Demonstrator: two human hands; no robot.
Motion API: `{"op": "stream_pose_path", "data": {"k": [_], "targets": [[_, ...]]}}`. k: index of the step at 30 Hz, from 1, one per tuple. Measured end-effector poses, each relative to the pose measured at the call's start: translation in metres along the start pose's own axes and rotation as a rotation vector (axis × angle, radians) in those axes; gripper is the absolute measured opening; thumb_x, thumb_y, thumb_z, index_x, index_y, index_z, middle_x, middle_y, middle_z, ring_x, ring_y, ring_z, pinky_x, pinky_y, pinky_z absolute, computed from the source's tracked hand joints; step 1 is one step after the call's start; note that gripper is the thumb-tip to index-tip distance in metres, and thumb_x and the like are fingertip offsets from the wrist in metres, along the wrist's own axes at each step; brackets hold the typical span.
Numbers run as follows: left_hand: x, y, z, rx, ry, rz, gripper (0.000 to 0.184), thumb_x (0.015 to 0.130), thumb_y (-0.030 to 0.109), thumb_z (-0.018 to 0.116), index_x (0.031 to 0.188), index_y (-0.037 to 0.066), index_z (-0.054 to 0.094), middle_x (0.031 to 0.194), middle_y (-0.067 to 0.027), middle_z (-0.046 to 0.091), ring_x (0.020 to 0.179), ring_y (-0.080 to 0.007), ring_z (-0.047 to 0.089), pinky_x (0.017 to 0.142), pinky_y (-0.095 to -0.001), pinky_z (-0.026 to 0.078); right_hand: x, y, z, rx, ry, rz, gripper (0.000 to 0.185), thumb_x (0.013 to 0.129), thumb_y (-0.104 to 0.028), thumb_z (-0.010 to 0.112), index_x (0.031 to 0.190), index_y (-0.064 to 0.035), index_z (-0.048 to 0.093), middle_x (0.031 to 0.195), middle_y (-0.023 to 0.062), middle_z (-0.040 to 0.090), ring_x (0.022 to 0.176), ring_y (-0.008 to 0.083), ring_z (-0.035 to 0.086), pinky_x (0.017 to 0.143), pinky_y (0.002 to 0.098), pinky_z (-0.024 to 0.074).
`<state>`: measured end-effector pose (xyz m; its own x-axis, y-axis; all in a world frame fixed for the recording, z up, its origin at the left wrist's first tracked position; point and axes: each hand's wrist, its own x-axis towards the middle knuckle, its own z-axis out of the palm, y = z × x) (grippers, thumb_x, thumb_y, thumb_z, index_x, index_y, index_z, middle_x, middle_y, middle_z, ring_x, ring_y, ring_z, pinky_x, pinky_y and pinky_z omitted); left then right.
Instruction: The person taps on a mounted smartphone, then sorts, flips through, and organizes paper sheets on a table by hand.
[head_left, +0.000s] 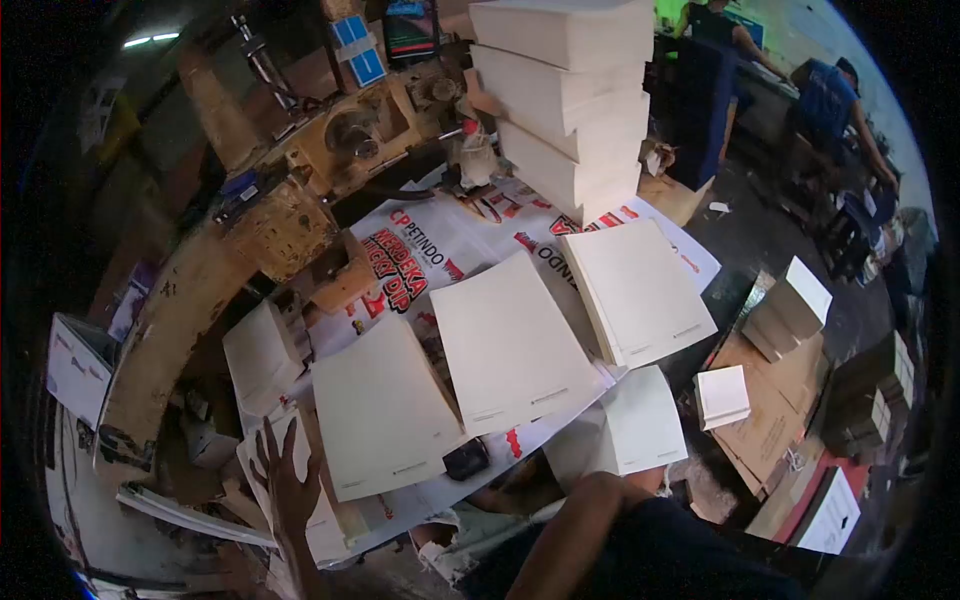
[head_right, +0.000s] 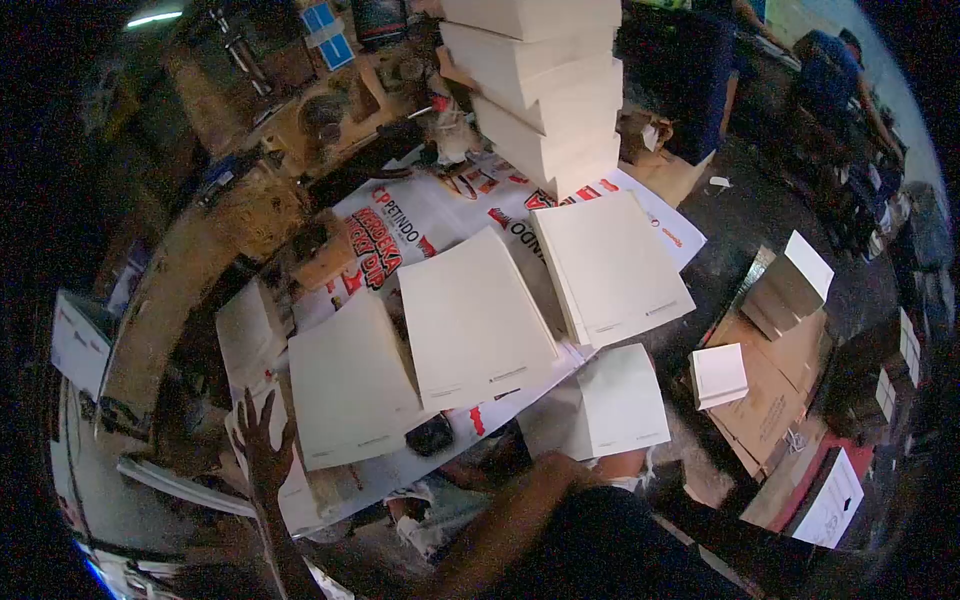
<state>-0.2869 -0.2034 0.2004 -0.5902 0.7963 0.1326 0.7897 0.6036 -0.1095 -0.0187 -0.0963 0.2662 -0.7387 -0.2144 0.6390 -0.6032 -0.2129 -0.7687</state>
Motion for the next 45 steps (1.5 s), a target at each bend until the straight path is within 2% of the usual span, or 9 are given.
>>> {"op": "stream_pose_path", "data": {"k": [8,11,13,15,19,24,31,38,45], "targets": [[-0.016,-0.04,0.101,0.069,-0.027,-0.102,0.072,0.097,0.031,0.048,0.155,0.012,0.01,0.16,-0.0202,0.004,0.148,-0.0353,0.006,0.109,-0.0704,0.006,-0.028,-0.005,-0.013,0.072,0.035,0.148,0.021,0.091,-0.014,0.064,0.11,-0.0032,0.062,0.103,0.0084,0.069,0.093,0.0191,0.067,0.076,0.0305,0.0562],[-0.004,-0.079,0.118,1.05,0.33,0.2,0.063,0.1,0.029,0.037,0.155,0.009,0.012,0.16,-0.0187,0.01,0.147,-0.0349,0.01,0.113,-0.0627,0.007,-0.057,-0.011,-0.019,0.083,0.07,0.306,0.021,0.091,-0.014,0.064,0.109,-0.0032,0.063,0.102,0.0082,0.069,0.093,0.0189,0.067,0.076,0.0302,0.056],[0.005,-0.086,0.088,-0.666,0.315,-0.006,0.061,0.099,0.03,0.05,0.149,0.004,0.027,0.152,-0.0227,0.03,0.138,-0.0365,0.034,0.11,-0.0515,0.03,-0.089,-0.022,-0.035,-0.005,0.19,0.478,0.02,0.091,-0.013,0.064,0.108,-0.0032,0.063,0.102,0.0081,0.069,0.093,0.0188,0.067,0.076,0.03,0.0559],[0.004,-0.086,0.073,0.038,0.349,-0.013,0.053,0.097,0.029,0.054,0.141,0.002,0.04,0.141,-0.0225,0.044,0.129,-0.037,0.043,0.104,-0.0458,0.037,-0.131,-0.032,-0.054,-0.337,0.633,0.551,0.015,0.088,-0.009,0.067,0.102,-0.0032,0.066,0.099,0.0062,0.07,0.09,0.015,0.067,0.075,0.0275,0.0543],[-0.004,0.146,-0.096,-0.603,0.234,-0.123,0.033,0.087,0.01,0.063,0.118,0.001,0.058,0.117,-0.0149,0.062,0.107,-0.0266,0.058,0.095,-0.038,0.044,-0.201,-0.079,-0.127,-1.151,1.403,0.684,0.031,0.076,-0.013,0.077,0.105,-0.0074,0.068,0.102,0.0127,0.067,0.088,0.0223,0.064,0.076,0.035,0.0535],[0.015,0.255,-0.042,-0.965,0.14,0.619,0.033,0.076,0.015,0.078,0.103,0.003,0.063,0.098,-0.0126,0.064,0.09,-0.0318,0.063,0.081,-0.039,0.05,-0.288,-0.107,-0.182,-1.921,1.354,1.022,0.055,0.079,-0.036,0.075,0.116,0.0027,0.062,0.107,0.021,0.063,0.105,0.0353,0.057,0.092,0.0441,0.0446],[0.048,0.283,-0.026,-0.888,-0.235,0.663,0.025,0.082,0.017,0.073,0.096,-0.001,0.063,0.09,-0.0157,0.068,0.083,-0.0269,0.069,0.073,-0.0354,0.054,-0.286,-0.12,-0.175,-2.021,1.388,0.89,0.041,0.082,-0.026,0.073,0.109,0.0048,0.064,0.102,0.0206,0.065,0.096,0.031,0.062,0.086,0.0438,0.0467],[0.029,0.221,-0.039,-1.728,-0.09,0.129,0.021,0.092,0.013,0.065,0.104,-0.003,0.061,0.089,-0.0042,0.066,0.076,-0.0106,0.062,0.072,-0.0242,0.05,-0.284,-0.128,-0.161,-0.622,1.786,0.522,0.046,0.092,-0.018,0.063,0.132,0.0001,0.051,0.109,0.0141,0.064,0.095,0.0245,0.065,0.064,0.0345,0.0599],[-0.001,0.142,-0.053,-0.806,-0.014,0.344,0.071,0.06,0.027,0.09,0.119,0.006,0.056,0.112,-0.011,0.058,0.105,-0.028,0.057,0.09,-0.0388,0.047,-0.213,-0.094,-0.15,-0.874,1.578,0.627,0.046,0.092,-0.024,0.065,0.131,-0.0039,0.053,0.109,0.0109,0.065,0.104,0.0169,0.058,0.092,0.0312,0.044]]}}
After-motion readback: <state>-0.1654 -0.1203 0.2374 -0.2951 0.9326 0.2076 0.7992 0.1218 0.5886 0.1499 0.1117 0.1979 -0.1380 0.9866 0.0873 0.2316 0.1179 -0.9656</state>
